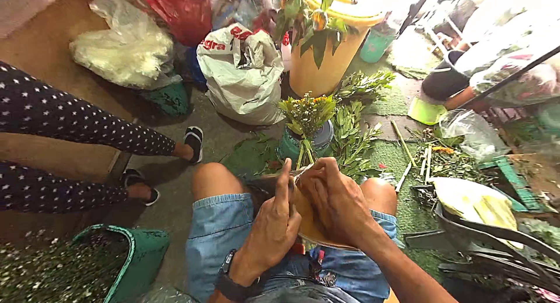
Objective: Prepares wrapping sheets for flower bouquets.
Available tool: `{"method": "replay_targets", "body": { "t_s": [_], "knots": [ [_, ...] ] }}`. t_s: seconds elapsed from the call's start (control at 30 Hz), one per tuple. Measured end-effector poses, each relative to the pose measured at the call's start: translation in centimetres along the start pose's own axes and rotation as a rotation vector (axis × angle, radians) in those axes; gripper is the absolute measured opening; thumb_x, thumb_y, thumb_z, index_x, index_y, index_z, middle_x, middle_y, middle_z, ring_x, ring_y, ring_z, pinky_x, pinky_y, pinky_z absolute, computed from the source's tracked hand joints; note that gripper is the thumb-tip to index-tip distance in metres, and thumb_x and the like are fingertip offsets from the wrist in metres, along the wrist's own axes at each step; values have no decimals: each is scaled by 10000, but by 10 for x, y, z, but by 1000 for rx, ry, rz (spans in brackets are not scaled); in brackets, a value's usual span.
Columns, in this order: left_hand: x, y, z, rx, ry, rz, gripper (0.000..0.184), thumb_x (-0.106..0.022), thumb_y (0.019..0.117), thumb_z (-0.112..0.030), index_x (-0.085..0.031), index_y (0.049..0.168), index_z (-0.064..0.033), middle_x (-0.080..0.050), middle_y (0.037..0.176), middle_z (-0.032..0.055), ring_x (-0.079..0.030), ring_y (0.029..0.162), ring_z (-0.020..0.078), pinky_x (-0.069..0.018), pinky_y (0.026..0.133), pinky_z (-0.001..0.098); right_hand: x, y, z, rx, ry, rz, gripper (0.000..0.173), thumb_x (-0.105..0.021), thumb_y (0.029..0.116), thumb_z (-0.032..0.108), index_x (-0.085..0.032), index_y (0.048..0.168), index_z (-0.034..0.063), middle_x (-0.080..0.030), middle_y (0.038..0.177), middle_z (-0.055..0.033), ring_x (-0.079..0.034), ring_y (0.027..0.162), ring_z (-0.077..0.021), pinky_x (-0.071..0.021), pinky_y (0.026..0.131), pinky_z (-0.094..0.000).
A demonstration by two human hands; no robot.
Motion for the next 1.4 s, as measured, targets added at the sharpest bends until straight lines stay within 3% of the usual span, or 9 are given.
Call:
{"method": "replay_targets", "body": {
  "t_s": [0.33, 0.43, 0.53, 0.77, 0.87, 1.0, 1.13, 1.27, 1.4],
  "knots": [
    [33, 0, 26, 54, -183, -105, 813, -544, 919, -27, -154, 1629, -95, -734, 1129, 28, -719, 950, 105, -623, 824, 319, -9, -7, -1, 96, 75, -43, 298, -644, 978, 226, -573, 1207, 49, -708, 919, -71, -715, 794, -232, -608, 694, -439],
    [42, 3, 33, 90, -174, -197, 742, -535, 941, -55, -221, 1611, -95, -730, 1022, 14, -708, 883, 99, -617, 786, 306, -20, -27, 6, 72, -79, 120, 308, -597, 1005, 217, -597, 1298, 121, -719, 1088, -86, -732, 868, -273, -609, 713, -475],
    [43, 7, 34, 112, -152, -256, 663, -549, 952, -84, -326, 1576, -121, -711, 891, -12, -677, 747, 87, -594, 679, 277, -32, -38, 6, 150, -209, 247, 207, -522, 1033, 164, -653, 1193, 150, -690, 994, -120, -712, 797, -313, -583, 614, -482],
    [53, -7, 30, 171, -208, -504, 525, -599, 864, -42, -530, 1384, -29, -677, 815, -21, -645, 672, 60, -553, 585, 226, -21, -56, 15, 20, -280, 625, 206, -561, 1008, 235, -692, 1144, 154, -728, 992, -118, -709, 930, -350, -544, 758, -588],
    [69, -24, 6, 83, -410, -467, 567, -633, 824, -18, -501, 1373, 25, -708, 975, 39, -694, 802, 129, -607, 657, 279, 17, -60, 41, 322, -301, 199, 68, -658, 918, 169, -714, 942, 139, -717, 859, -63, -713, 788, -283, -584, 670, -495],
    [119, -53, -35, -239, -531, -451, 503, -699, 953, -368, -551, 1385, -159, -693, 1074, -78, -673, 870, 44, -590, 729, 205, 122, -63, 74, 451, -240, -69, 167, -533, 1035, 204, -698, 1026, 183, -706, 925, -28, -678, 842, -216, -543, 680, -424],
    [113, -41, -10, -280, -176, -241, 856, -715, 882, -561, -343, 1586, -248, -340, 1631, 21, -383, 1459, 205, -346, 1196, 465, 181, -66, 82, 532, -143, -57, 193, -540, 1039, 198, -718, 1111, 218, -724, 981, 28, -674, 884, -102, -556, 736, -313],
    [57, -16, 24, -207, -298, -94, 272, -573, 1008, -255, -730, 1125, -66, -726, 1110, 25, -665, 1070, 99, -555, 973, 338, 208, -67, 88, 534, -180, -69, 202, -562, 1024, 227, -747, 1103, 245, -718, 985, 96, -664, 930, -43, -566, 819, -292],
    [32, -12, 22, -220, -418, -50, 199, -555, 1016, -169, -720, 1015, -58, -711, 971, -11, -665, 920, 47, -576, 855, 254, 233, -71, 80, 456, -247, -181, 205, -553, 1008, 227, -738, 1087, 187, -702, 994, 51, -662, 917, -85, -572, 784, -326]
  ]
}}
Point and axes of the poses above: each hand's wrist, its own y-axis towards the middle knuckle, its own x-axis out of the back of the hand, z = x × y, the point moved 8 cm from there along y, towards the middle knuckle
